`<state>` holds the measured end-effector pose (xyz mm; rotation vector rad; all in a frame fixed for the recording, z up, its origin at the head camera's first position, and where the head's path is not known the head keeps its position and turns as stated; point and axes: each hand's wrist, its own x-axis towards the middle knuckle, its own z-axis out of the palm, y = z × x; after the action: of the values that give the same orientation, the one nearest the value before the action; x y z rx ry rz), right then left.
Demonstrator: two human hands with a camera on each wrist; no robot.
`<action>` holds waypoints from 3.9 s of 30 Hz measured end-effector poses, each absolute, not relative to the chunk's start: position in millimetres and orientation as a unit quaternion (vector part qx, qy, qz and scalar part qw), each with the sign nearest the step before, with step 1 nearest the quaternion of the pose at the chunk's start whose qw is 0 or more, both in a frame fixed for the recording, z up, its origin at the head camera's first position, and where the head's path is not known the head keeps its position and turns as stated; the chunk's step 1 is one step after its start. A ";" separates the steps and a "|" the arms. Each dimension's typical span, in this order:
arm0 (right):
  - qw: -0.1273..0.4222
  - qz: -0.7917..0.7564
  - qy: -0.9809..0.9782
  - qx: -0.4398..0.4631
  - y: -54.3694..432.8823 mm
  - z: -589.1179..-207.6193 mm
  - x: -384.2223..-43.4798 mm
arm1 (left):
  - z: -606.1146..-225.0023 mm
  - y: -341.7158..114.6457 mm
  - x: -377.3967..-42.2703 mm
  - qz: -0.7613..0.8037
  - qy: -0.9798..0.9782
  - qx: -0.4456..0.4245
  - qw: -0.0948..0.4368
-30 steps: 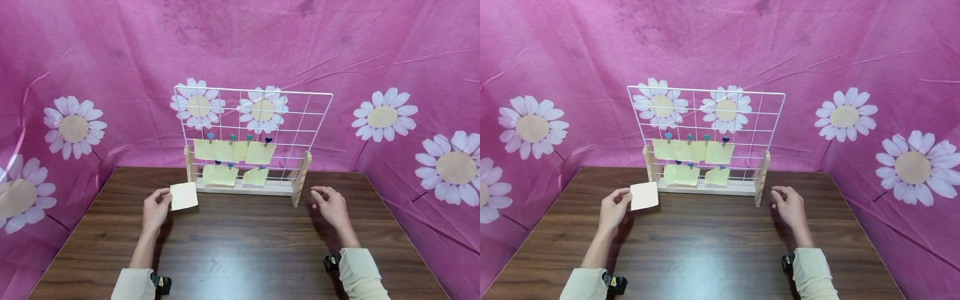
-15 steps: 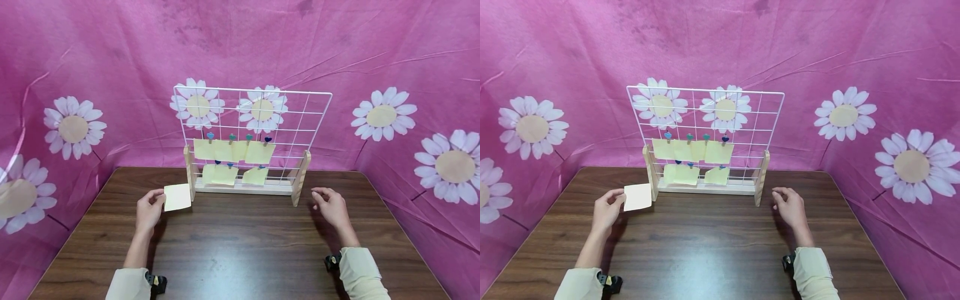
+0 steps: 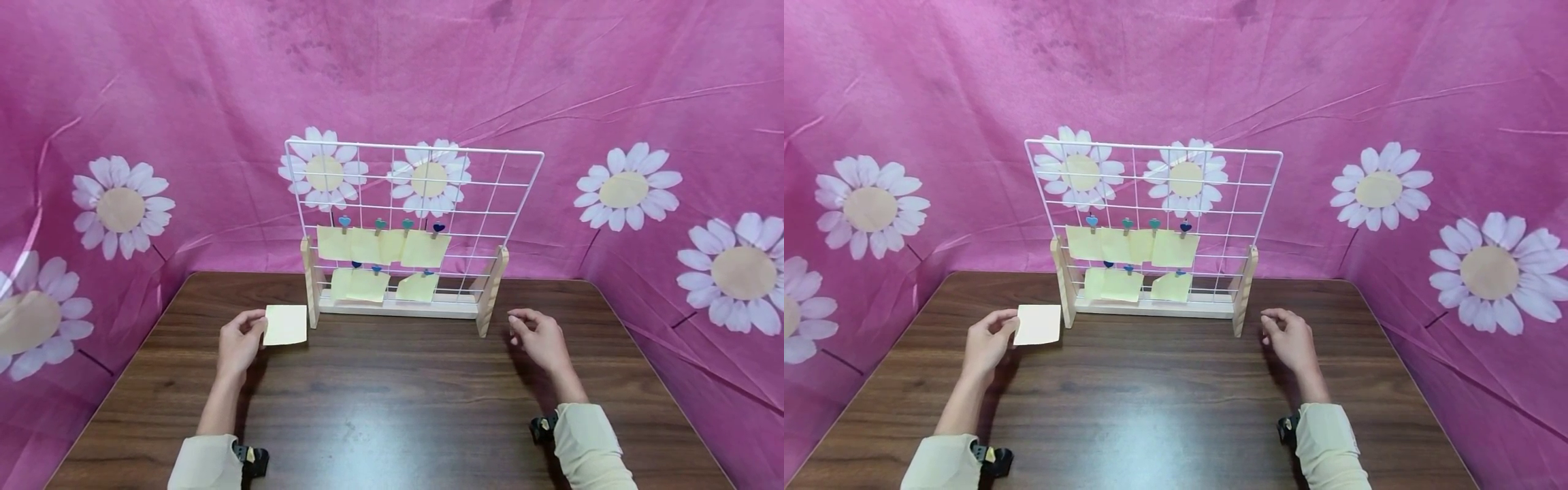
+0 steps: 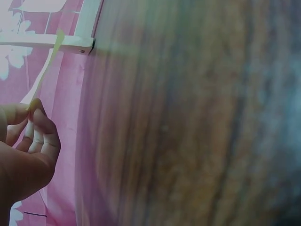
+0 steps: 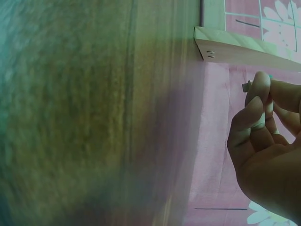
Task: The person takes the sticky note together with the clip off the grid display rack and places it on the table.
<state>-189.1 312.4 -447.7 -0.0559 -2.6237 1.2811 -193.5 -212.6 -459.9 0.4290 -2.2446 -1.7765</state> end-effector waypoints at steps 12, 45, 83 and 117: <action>0.076 0.454 -0.887 -0.030 314.3 -450.4 -189.5 | -463.3 -219.7 -196.3 -0.605 -0.778 0.141 0.089; 0.012 0.509 -0.859 -0.055 323.9 -463.7 -196.7 | -471.5 -227.2 -201.9 -0.585 -0.799 0.124 0.056; -0.058 0.489 -0.868 -0.062 330.8 -465.9 -196.2 | -473.6 -233.1 -201.8 -0.584 -0.799 0.142 0.006; -0.012 0.471 -0.881 -0.042 319.6 -449.4 -189.9 | -441.9 -214.6 -197.5 -0.595 -0.798 0.086 0.030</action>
<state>-189.9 319.6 -449.4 -0.1328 -2.7899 1.4894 -197.5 -214.6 -441.9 0.2652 -2.4613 -1.8359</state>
